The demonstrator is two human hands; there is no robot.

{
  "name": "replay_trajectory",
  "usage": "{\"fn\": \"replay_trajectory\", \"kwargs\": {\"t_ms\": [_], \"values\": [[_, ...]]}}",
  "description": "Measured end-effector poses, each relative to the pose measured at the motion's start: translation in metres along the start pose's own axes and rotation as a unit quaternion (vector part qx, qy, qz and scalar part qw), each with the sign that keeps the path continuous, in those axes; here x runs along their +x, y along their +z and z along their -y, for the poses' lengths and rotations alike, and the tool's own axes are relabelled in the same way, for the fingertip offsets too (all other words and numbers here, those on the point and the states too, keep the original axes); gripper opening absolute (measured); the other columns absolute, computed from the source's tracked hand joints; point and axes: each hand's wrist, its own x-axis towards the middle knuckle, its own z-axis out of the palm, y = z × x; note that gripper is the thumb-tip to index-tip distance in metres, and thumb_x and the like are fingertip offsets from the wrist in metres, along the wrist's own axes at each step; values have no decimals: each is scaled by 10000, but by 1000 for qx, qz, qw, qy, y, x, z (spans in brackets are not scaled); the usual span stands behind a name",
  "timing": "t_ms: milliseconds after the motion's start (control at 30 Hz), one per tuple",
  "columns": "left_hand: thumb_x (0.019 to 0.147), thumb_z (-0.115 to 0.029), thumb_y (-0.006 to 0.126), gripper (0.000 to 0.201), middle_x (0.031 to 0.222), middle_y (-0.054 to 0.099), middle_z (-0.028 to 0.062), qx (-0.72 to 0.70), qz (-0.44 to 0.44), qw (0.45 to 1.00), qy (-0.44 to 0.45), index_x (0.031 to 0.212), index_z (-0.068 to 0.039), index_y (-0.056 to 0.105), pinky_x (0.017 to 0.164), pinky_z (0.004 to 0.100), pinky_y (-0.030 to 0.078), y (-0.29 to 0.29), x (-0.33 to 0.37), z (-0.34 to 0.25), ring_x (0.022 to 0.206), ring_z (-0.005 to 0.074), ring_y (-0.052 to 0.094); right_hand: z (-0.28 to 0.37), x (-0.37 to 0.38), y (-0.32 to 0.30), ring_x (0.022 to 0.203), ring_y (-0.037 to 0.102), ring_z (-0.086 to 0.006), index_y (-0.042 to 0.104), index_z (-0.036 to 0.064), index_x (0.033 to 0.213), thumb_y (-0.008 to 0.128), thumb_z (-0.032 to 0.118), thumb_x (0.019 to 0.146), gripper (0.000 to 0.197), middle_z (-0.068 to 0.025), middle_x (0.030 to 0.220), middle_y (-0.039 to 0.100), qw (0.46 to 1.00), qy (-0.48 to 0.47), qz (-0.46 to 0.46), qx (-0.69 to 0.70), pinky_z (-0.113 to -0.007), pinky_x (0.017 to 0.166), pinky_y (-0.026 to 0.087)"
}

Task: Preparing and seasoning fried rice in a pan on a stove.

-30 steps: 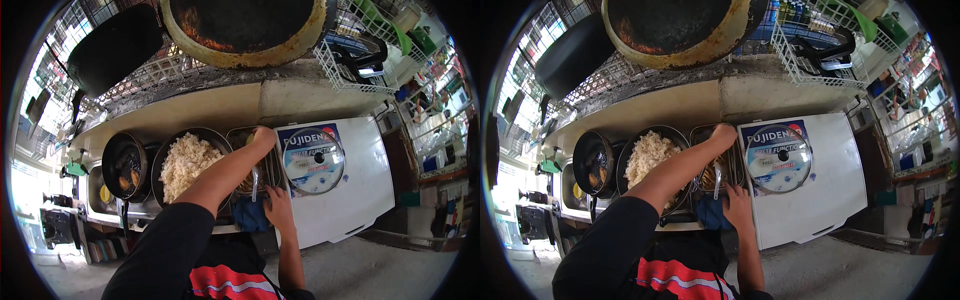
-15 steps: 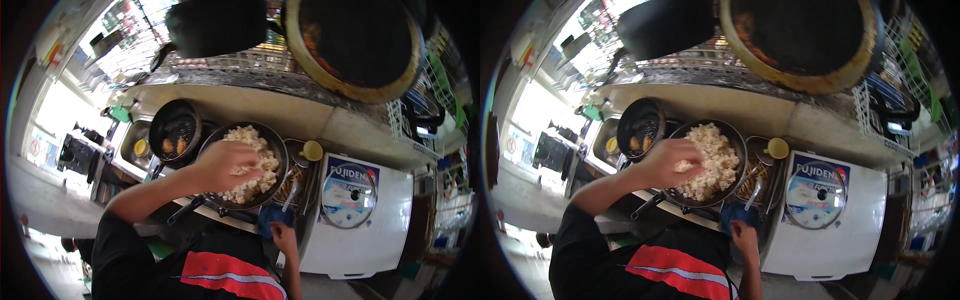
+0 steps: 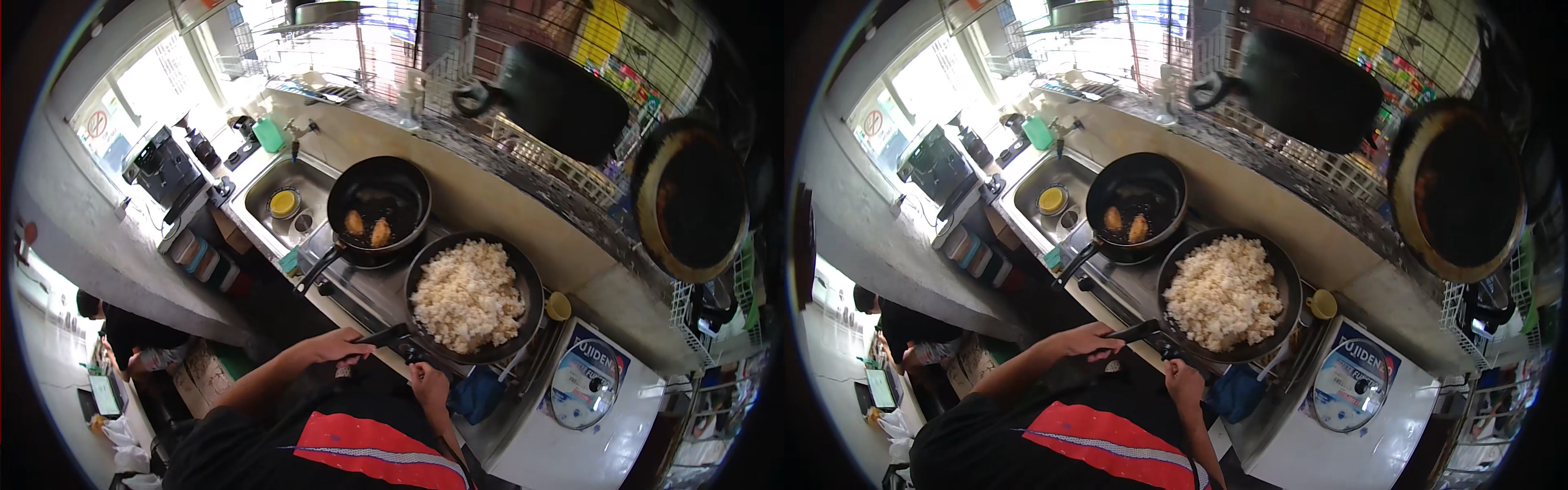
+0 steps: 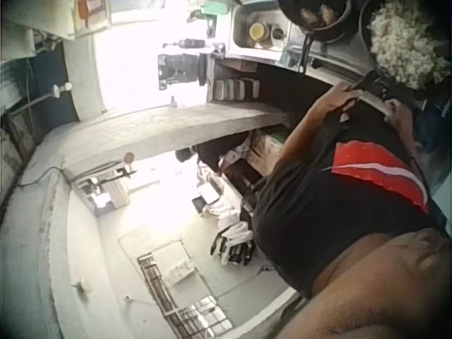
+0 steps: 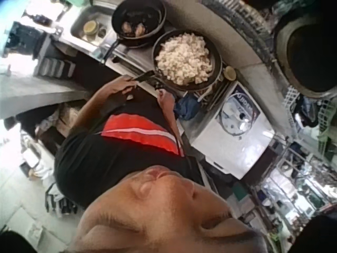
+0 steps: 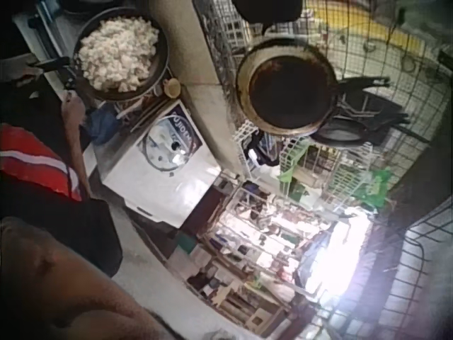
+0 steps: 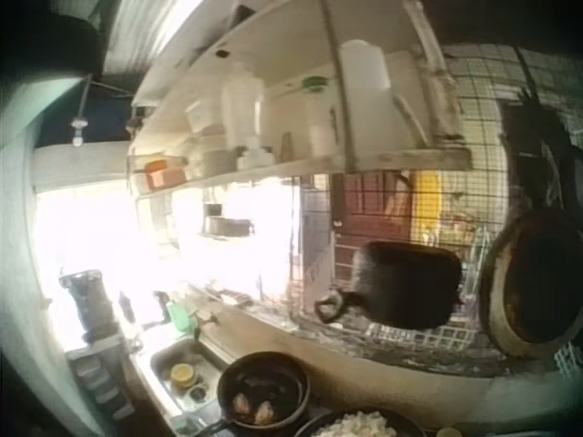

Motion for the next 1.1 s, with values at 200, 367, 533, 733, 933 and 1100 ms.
{"fn": "replay_trajectory", "kwargs": {"t_ms": [200, 367, 533, 733, 933, 1100], "values": [[886, -344, 638, 339, 534, 491, -35, 11, -127, 987, 96, 711, -57, 595, 398, 220, 308, 28, -4, 9, 427, 45, 430, 27, 7, 28, 656, 616, -386, 638, 24, 694, 575, 328, 872, 359, -179, 652, 617, 982, 93, -89, -140, -459, 583, 471], [922, -327, 574, 404, 503, 517, 26, -38, -90, 978, 182, 683, -2, 584, 396, 284, 398, 54, 3, 17, 403, 109, 501, 27, 6, 51, 654, 614, -387, 606, -16, 693, 530, 274, 894, 361, -223, 671, 600, 963, 120, -185, -155, -461, 600, 467], [931, -298, 565, 373, 514, 504, 17, -60, -92, 974, 197, 715, 6, 572, 401, 265, 376, 57, 17, 34, 423, 88, 492, 44, 5, 73, 503, 567, -257, 654, -6, 750, 448, 352, 959, 463, -71, 584, 582, 797, 315, -207, 472, -382, 519, 453], [960, -264, 524, 310, 591, 502, -2, -136, -89, 964, 210, 781, -13, 561, 425, 228, 348, 78, 22, 47, 468, 67, 453, 27, 6, 98, 471, 542, -271, 627, 36, 735, 436, 380, 958, 452, -85, 595, 575, 706, 358, -276, 545, -393, 477, 431], [967, -315, 506, 302, 604, 521, 17, -141, -21, 979, 148, 843, -42, 539, 465, 248, 412, 65, 11, 30, 490, 104, 500, 41, -14, 65, 610, 619, -342, 610, 44, 732, 624, 284, 811, 253, -134, 628, 618, 955, 150, -251, -46, -430, 542, 465], [979, -339, 463, 322, 669, 578, 49, -137, 43, 983, 114, 881, -43, 542, 525, 262, 473, 50, 12, 23, 541, 147, 568, 32, 2, 60, 608, 613, -369, 625, 33, 664, 600, 310, 822, 320, -170, 621, 611, 954, 150, -228, -125, -461, 552, 474]]}}
